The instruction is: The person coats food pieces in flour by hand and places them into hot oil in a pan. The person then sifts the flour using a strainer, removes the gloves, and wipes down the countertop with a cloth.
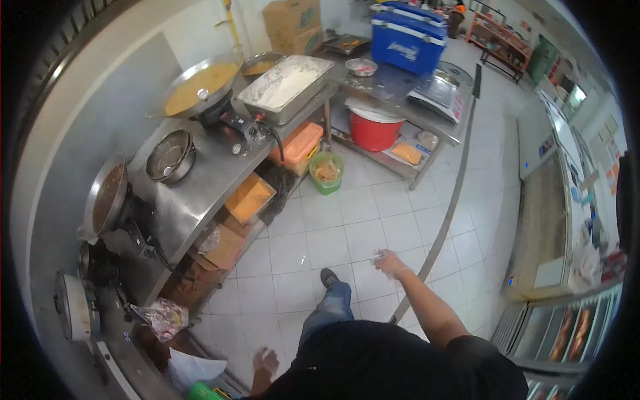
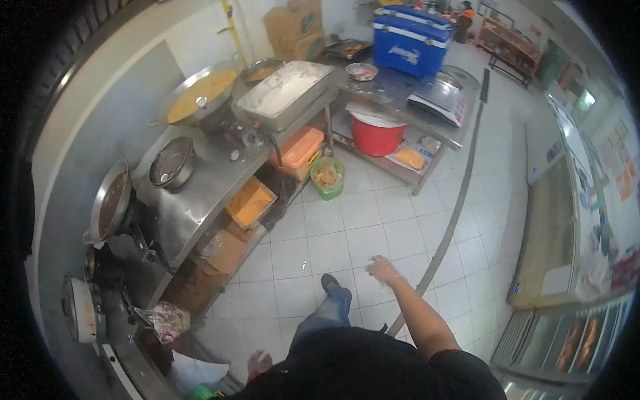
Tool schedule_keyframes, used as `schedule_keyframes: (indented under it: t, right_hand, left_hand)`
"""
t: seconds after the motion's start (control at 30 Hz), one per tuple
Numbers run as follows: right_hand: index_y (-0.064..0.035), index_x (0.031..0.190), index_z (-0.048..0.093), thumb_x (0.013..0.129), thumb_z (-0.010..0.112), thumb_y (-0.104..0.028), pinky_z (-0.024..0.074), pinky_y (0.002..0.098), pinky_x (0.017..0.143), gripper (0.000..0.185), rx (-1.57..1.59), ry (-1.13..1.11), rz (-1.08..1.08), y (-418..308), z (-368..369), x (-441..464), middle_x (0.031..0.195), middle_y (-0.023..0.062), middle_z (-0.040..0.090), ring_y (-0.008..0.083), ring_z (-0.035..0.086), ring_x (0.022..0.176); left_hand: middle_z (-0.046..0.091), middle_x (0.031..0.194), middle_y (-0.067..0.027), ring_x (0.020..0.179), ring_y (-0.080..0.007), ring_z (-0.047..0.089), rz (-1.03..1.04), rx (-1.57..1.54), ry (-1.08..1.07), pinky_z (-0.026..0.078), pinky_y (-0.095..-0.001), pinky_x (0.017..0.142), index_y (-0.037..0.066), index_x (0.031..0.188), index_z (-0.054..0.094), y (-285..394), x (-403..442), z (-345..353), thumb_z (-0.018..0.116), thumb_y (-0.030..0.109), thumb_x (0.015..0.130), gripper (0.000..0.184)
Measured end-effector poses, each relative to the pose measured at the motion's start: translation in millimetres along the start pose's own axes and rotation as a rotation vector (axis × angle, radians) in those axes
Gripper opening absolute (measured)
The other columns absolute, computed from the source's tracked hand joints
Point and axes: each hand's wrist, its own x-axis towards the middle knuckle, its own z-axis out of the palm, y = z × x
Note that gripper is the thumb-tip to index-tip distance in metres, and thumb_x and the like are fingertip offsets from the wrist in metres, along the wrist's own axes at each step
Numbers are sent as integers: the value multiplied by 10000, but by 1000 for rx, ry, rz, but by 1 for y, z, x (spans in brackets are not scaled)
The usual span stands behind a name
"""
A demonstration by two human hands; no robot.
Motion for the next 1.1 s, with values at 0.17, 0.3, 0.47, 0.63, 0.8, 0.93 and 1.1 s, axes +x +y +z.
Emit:
schedule_keyframes:
  t: [0.17,0.3,0.47,0.63,0.8,0.93,1.1]
  right_hand:
    - [-51,1215,574,849,639,-183,490,308,626,395,279,5,308,-37,-81,79,950,70,676,168,646,758]
    - [-71,1201,581,844,649,-183,472,305,586,380,295,53,349,-58,-137,150,883,45,672,153,628,705]
    - [-81,1168,593,840,649,-181,454,295,539,347,413,-55,458,-32,-174,261,845,41,665,141,606,659]
    - [-69,1162,604,821,664,-208,458,297,552,372,143,-64,600,-32,-192,350,850,40,666,137,605,670]
    - [-56,1219,577,832,641,-182,485,308,621,412,-64,-92,561,-39,-187,394,886,48,673,153,631,747]
    - [-56,1240,565,839,616,-177,521,308,682,422,-113,-114,628,-33,-172,405,937,59,674,151,654,810]
    - [-25,1225,565,821,673,-169,513,294,642,442,-168,-74,664,-19,-153,390,914,73,676,142,641,757]
  left_hand:
    - [508,1373,-139,1084,-237,533,-14,-151,-264,462,-387,872,166,1371,515,106,113,157,315,410,1014,477]
    - [538,1349,-77,1136,-217,520,395,354,-591,447,-396,922,147,1406,446,179,155,289,419,324,1010,435]
    - [563,1261,-79,1049,-212,539,104,-76,-388,456,-387,914,138,1337,515,245,147,433,482,308,992,386]
    - [526,1293,-129,1053,-286,546,21,-291,141,466,-488,841,108,1406,399,257,233,464,573,376,939,565]
    - [412,1455,-221,1263,-330,466,-12,154,432,444,-503,978,-52,1467,242,228,452,371,611,549,866,927]
    - [547,1305,-219,1141,-298,573,57,791,716,494,-457,899,-84,1409,336,297,581,284,511,609,891,882]
    - [575,1242,-199,1085,-282,594,193,921,876,501,-425,875,-79,1359,392,378,650,273,483,475,927,709]
